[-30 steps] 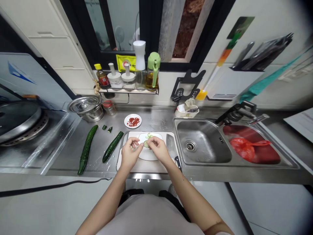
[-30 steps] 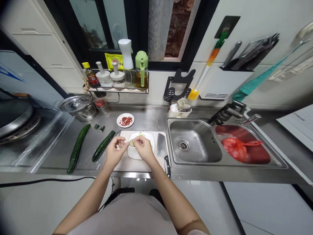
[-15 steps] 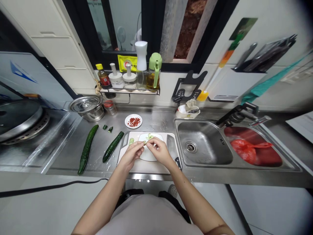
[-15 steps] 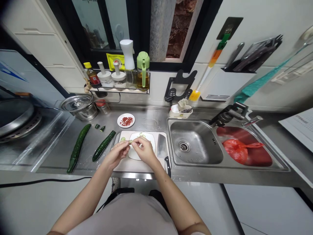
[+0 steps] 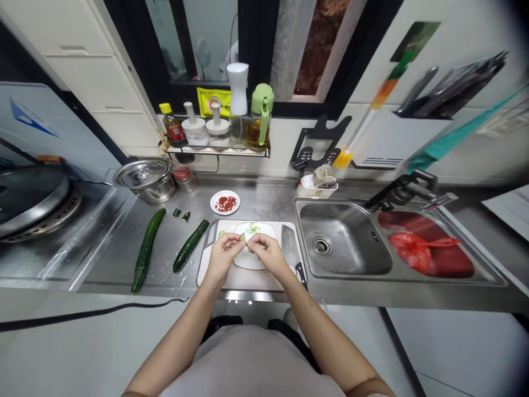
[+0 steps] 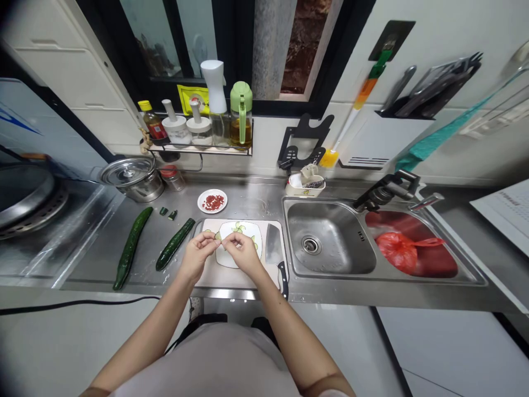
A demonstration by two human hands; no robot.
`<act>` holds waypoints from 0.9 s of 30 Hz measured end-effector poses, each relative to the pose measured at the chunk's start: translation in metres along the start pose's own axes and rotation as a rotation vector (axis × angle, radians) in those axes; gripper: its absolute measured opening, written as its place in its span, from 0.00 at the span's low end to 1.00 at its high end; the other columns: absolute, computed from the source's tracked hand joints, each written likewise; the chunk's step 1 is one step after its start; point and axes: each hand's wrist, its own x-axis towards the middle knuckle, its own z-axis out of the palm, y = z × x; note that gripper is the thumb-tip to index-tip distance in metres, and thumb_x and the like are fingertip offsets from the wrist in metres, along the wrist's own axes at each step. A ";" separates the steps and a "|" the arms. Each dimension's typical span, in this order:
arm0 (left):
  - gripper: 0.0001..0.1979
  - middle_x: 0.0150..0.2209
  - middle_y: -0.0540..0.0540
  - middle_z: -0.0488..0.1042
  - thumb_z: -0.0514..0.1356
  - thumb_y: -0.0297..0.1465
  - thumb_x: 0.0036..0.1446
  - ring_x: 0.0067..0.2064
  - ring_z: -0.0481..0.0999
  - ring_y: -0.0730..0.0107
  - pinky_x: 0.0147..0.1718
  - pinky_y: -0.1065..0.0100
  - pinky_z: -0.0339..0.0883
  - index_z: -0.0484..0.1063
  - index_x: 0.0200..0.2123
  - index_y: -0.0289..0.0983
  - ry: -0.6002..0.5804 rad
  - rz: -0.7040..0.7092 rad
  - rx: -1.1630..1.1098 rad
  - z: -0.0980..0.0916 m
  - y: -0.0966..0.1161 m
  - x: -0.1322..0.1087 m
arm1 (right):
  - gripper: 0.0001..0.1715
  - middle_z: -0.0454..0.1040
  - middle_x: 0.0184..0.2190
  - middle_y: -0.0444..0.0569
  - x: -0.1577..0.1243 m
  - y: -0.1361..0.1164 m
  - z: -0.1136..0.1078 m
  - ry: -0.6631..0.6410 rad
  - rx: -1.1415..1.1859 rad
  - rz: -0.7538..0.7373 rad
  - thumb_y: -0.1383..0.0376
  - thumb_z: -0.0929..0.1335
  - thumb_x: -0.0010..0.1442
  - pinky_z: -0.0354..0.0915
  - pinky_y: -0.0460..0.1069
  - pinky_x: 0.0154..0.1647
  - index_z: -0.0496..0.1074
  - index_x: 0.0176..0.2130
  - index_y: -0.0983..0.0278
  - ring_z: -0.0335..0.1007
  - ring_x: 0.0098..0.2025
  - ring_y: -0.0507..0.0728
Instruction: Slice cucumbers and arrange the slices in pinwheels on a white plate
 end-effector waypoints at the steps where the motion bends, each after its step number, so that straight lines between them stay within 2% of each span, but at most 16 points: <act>1: 0.17 0.25 0.53 0.71 0.72 0.34 0.37 0.27 0.68 0.79 0.28 0.74 0.60 0.72 0.31 0.35 0.010 0.036 0.014 0.000 -0.001 0.000 | 0.09 0.70 0.24 0.43 0.000 0.000 0.001 -0.002 0.009 0.014 0.59 0.68 0.52 0.61 0.46 0.32 0.70 0.25 0.62 0.64 0.29 0.51; 7: 0.15 0.27 0.52 0.72 0.70 0.34 0.40 0.30 0.70 0.76 0.33 0.72 0.63 0.72 0.31 0.36 0.032 0.140 0.087 0.002 -0.005 -0.003 | 0.08 0.66 0.18 0.41 0.001 0.000 0.004 0.007 0.048 0.097 0.60 0.67 0.49 0.59 0.44 0.25 0.69 0.23 0.62 0.61 0.24 0.50; 17: 0.14 0.28 0.51 0.72 0.69 0.36 0.42 0.31 0.71 0.74 0.34 0.72 0.63 0.72 0.32 0.36 0.024 0.168 0.132 0.004 -0.010 -0.003 | 0.08 0.62 0.14 0.39 0.003 0.000 0.006 0.020 0.094 0.155 0.61 0.64 0.47 0.57 0.44 0.21 0.66 0.20 0.61 0.59 0.20 0.49; 27: 0.14 0.28 0.51 0.72 0.69 0.35 0.44 0.31 0.71 0.75 0.34 0.72 0.63 0.73 0.34 0.36 0.032 0.154 0.112 0.005 -0.016 -0.004 | 0.08 0.65 0.15 0.40 0.001 0.002 0.005 0.029 0.119 0.207 0.62 0.64 0.47 0.56 0.43 0.19 0.66 0.20 0.62 0.59 0.19 0.48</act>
